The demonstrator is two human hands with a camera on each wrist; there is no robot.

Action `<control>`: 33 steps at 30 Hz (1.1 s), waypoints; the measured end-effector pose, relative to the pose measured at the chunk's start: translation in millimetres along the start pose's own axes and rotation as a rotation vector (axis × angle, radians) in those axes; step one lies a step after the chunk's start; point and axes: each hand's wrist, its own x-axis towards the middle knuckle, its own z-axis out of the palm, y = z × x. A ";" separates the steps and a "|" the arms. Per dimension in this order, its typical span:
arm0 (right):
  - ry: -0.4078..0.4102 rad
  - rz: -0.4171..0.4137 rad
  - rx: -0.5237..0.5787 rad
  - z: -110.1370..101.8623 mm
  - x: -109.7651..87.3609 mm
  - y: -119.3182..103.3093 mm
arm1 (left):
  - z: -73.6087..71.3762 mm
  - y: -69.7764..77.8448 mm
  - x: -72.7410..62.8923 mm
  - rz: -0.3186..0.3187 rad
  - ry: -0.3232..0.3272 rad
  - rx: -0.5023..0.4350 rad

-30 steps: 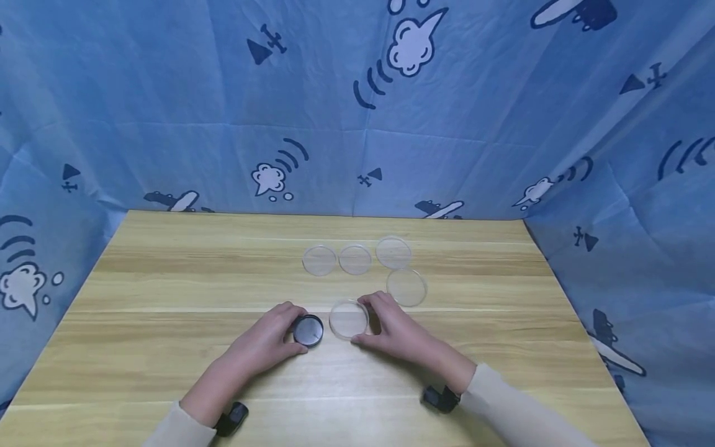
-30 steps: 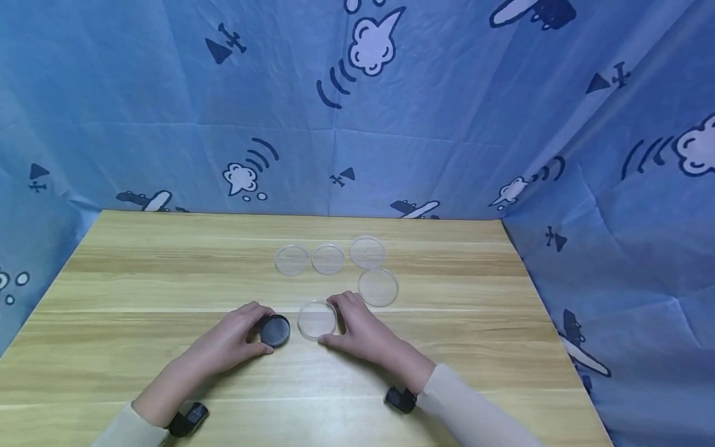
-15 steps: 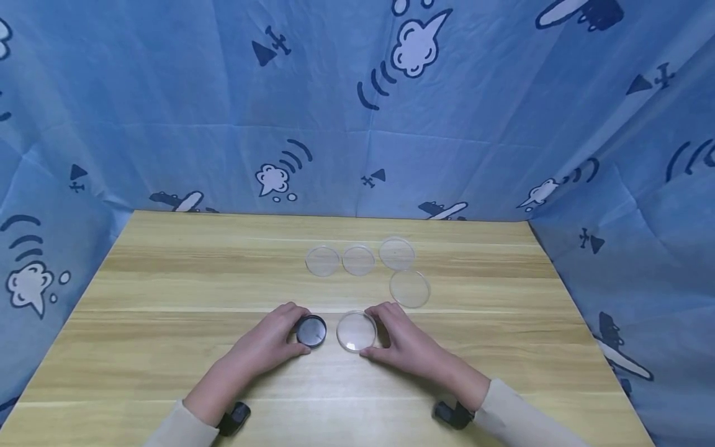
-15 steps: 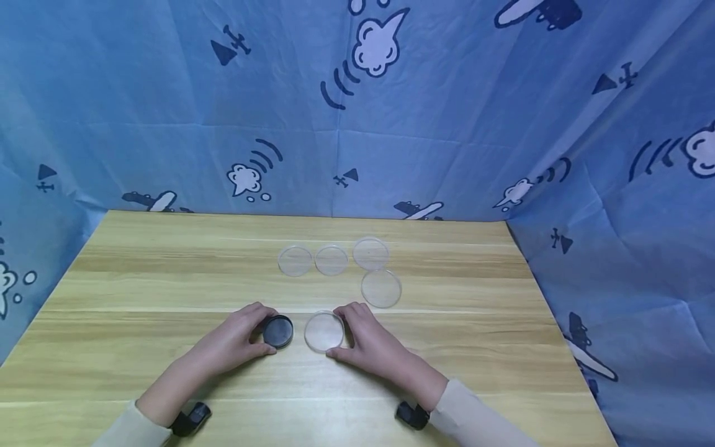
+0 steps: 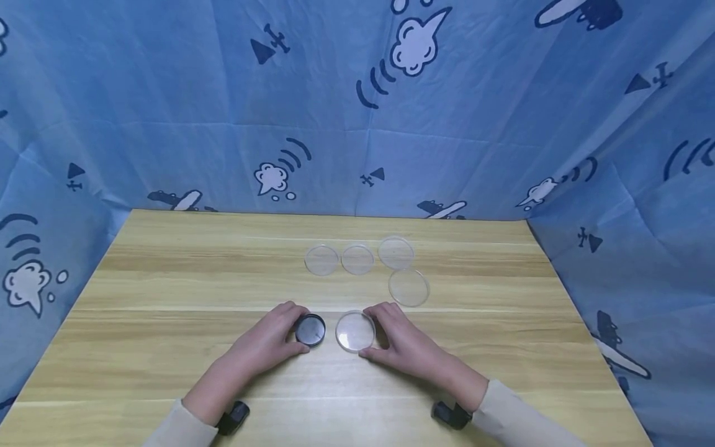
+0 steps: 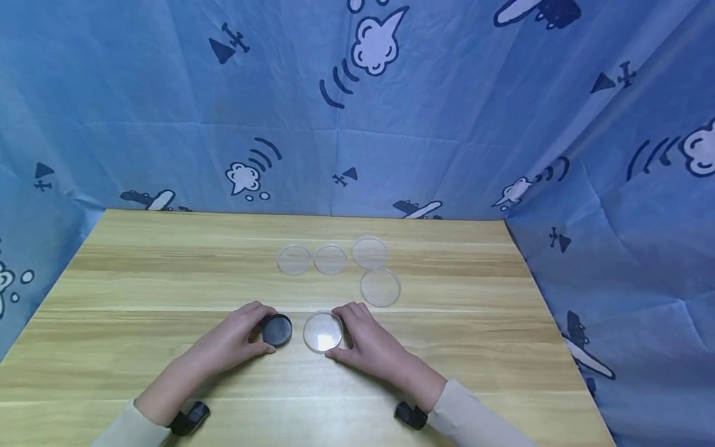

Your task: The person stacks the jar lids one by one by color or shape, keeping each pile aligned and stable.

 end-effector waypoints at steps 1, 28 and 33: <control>0.003 -0.002 -0.001 0.1 0.0 -0.1 | 0.0 0.0 0.0 -0.003 0.000 0.002; 0.012 0.073 0.122 -16.8 9.1 5.8 | 1.1 0.2 0.6 -0.002 0.009 0.009; 0.099 0.104 0.137 -30.3 30.6 16.9 | 1.6 1.0 0.3 -0.016 0.003 0.005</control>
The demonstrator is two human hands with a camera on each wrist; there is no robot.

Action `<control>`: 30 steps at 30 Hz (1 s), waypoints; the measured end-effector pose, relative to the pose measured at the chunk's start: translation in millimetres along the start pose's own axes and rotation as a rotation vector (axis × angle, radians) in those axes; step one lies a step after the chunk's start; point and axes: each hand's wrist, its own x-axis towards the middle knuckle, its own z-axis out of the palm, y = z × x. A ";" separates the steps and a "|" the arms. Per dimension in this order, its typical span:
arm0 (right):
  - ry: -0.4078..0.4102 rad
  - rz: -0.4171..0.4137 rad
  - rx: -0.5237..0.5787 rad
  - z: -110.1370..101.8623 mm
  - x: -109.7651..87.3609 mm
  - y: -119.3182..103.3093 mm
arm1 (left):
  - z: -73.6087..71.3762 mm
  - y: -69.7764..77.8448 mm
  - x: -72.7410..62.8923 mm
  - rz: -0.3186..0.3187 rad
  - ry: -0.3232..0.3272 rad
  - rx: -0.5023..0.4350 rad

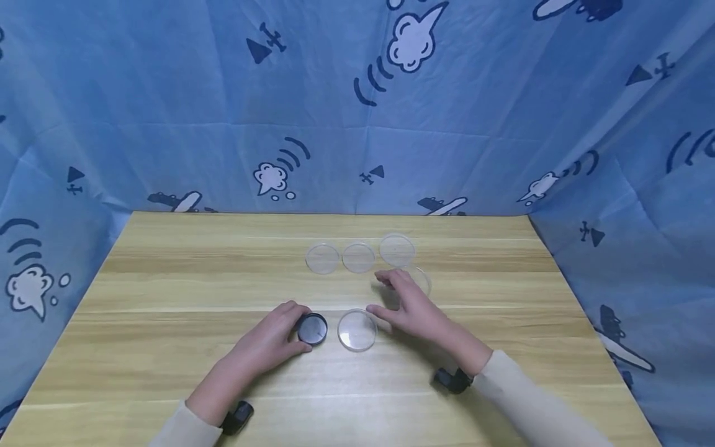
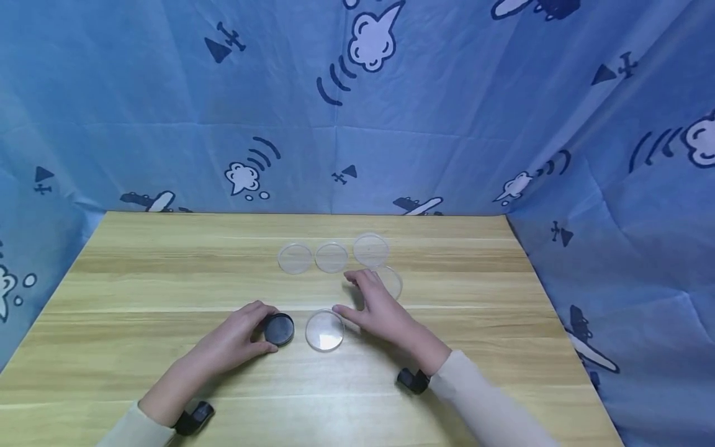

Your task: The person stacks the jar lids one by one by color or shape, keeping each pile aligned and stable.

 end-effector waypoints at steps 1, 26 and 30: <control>0.009 0.007 0.003 -2.2 5.2 1.6 | 0.3 0.0 -0.2 -0.001 0.000 0.000; -0.086 0.073 -0.072 -12.2 85.3 24.7 | 0.9 -0.1 0.1 0.014 0.003 0.009; -0.108 0.085 -0.086 -9.9 91.2 22.9 | 0.6 0.1 0.6 0.012 -0.001 0.007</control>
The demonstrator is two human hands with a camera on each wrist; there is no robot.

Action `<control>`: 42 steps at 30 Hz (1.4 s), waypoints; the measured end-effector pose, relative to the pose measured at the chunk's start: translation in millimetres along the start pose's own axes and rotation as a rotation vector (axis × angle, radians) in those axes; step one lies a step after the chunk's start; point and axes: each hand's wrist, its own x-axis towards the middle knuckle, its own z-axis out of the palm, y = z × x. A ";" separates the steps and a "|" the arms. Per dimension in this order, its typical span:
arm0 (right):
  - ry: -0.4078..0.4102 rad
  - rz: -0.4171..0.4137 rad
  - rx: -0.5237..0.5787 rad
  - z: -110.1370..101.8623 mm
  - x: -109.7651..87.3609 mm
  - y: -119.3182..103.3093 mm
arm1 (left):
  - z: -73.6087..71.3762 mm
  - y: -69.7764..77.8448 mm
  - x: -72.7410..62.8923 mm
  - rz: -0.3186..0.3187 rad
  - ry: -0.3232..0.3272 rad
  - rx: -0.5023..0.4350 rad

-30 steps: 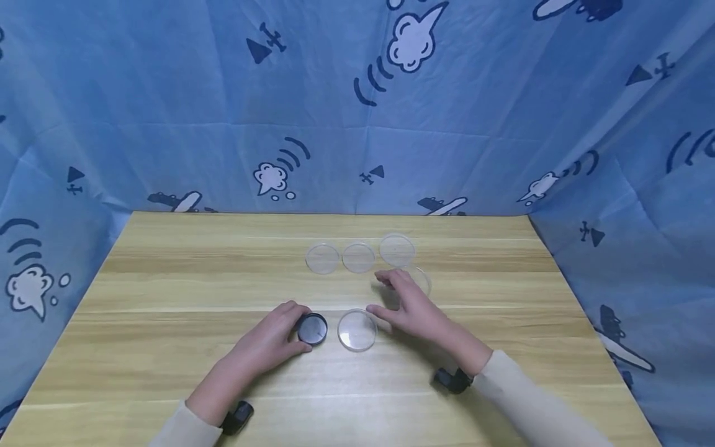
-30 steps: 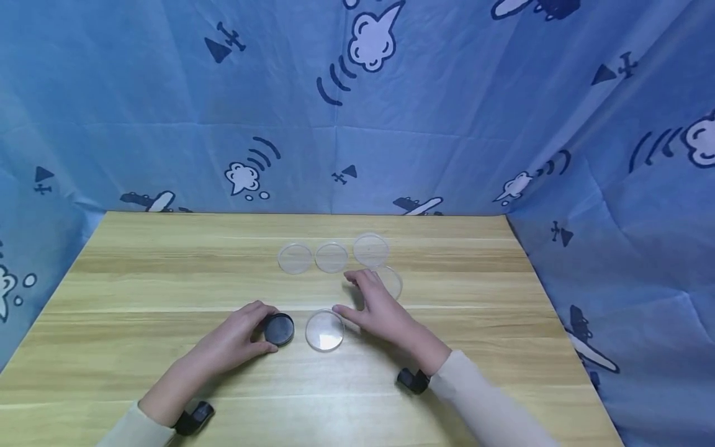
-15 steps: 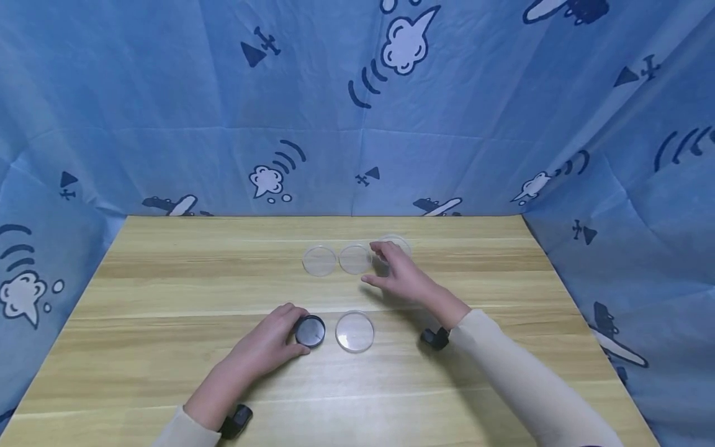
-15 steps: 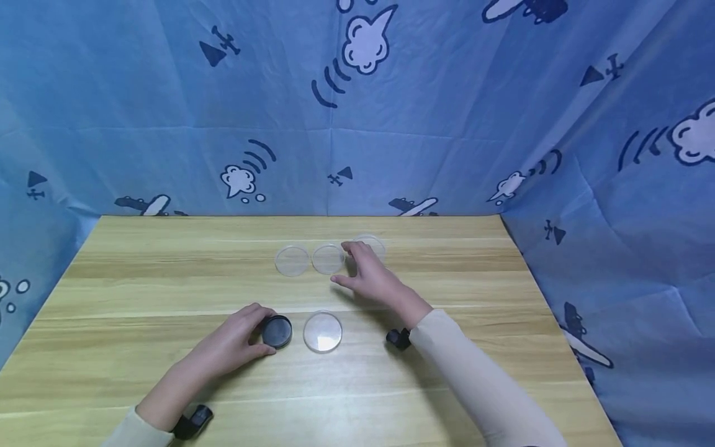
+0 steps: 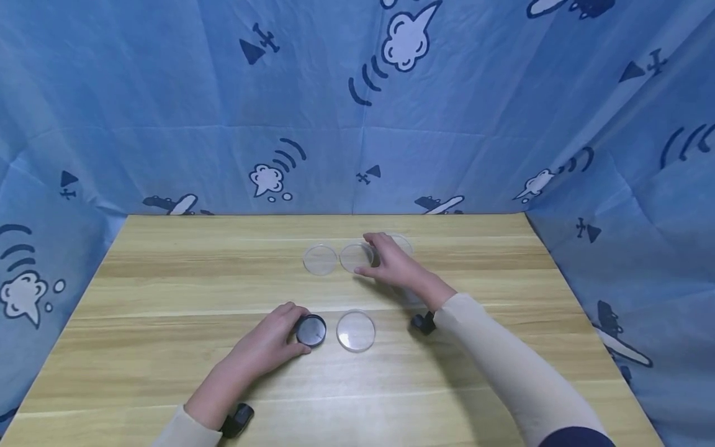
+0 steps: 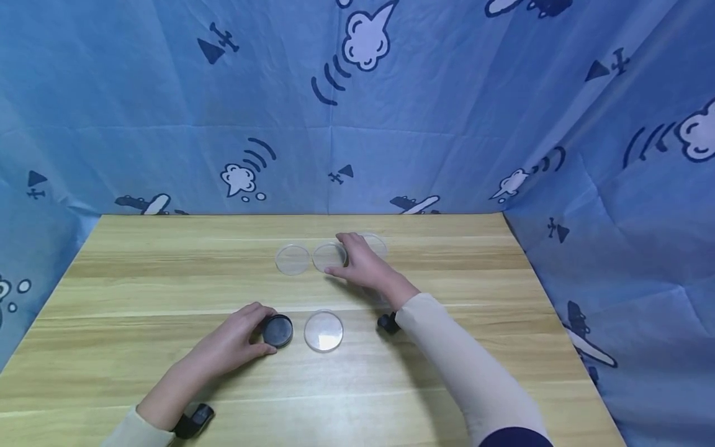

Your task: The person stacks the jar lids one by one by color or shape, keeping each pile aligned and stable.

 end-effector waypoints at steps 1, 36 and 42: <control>-0.006 0.007 -0.001 0.7 1.2 -0.7 | 0.0 0.1 -0.1 0.001 0.000 0.001; -0.041 -0.026 -0.100 0.4 -6.9 -10.7 | 1.1 0.0 -0.2 0.006 0.009 -0.002; -0.049 -0.050 -0.110 3.1 -23.7 -17.9 | -0.8 -0.6 -0.6 0.003 0.002 -0.002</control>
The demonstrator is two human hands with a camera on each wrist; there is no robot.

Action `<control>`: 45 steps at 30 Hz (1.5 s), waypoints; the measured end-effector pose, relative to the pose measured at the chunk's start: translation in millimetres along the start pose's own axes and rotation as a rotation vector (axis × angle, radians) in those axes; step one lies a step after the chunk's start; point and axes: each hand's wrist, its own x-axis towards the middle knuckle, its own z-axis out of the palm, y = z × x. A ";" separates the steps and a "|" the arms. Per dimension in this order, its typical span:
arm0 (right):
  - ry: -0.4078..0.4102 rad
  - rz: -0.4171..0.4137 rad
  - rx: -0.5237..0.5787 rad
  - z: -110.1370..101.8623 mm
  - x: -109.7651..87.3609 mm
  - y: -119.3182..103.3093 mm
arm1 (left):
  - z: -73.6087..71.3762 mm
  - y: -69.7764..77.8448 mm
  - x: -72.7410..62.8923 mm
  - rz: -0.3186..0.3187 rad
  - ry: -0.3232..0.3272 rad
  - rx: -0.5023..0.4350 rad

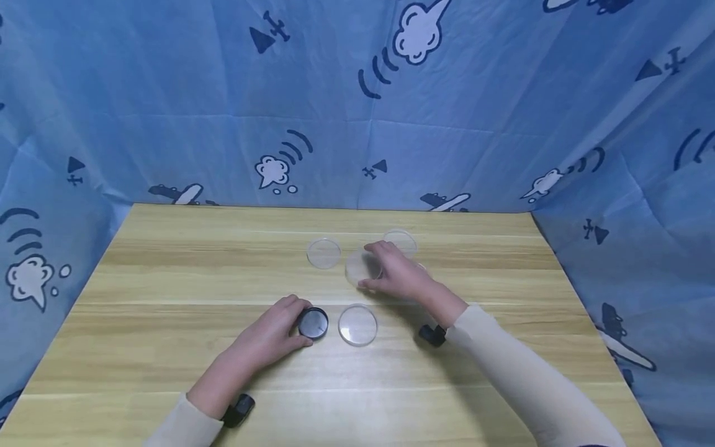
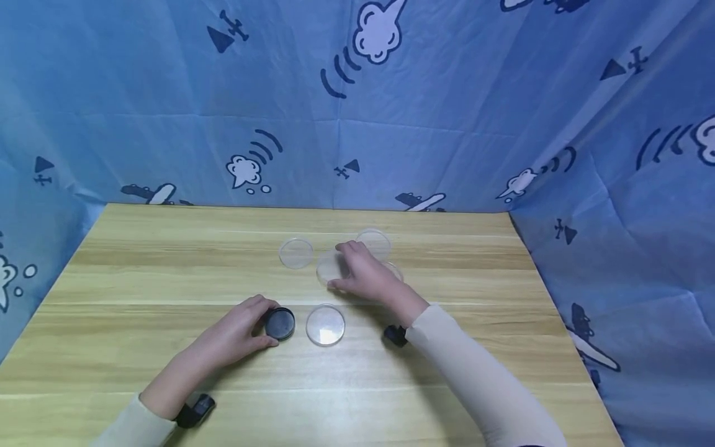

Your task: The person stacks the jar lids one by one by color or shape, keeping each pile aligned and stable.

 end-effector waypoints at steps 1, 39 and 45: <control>-0.001 -0.004 0.006 0.6 -2.5 -1.7 | -0.4 0.0 -0.1 0.000 -0.002 0.001; -0.070 -0.186 -0.039 23.1 -76.8 -29.5 | 1.8 -0.4 0.7 -0.019 -0.015 -0.024; -0.074 -0.179 -0.033 25.1 -78.1 -31.5 | -0.7 0.5 0.2 -0.039 -0.019 -0.025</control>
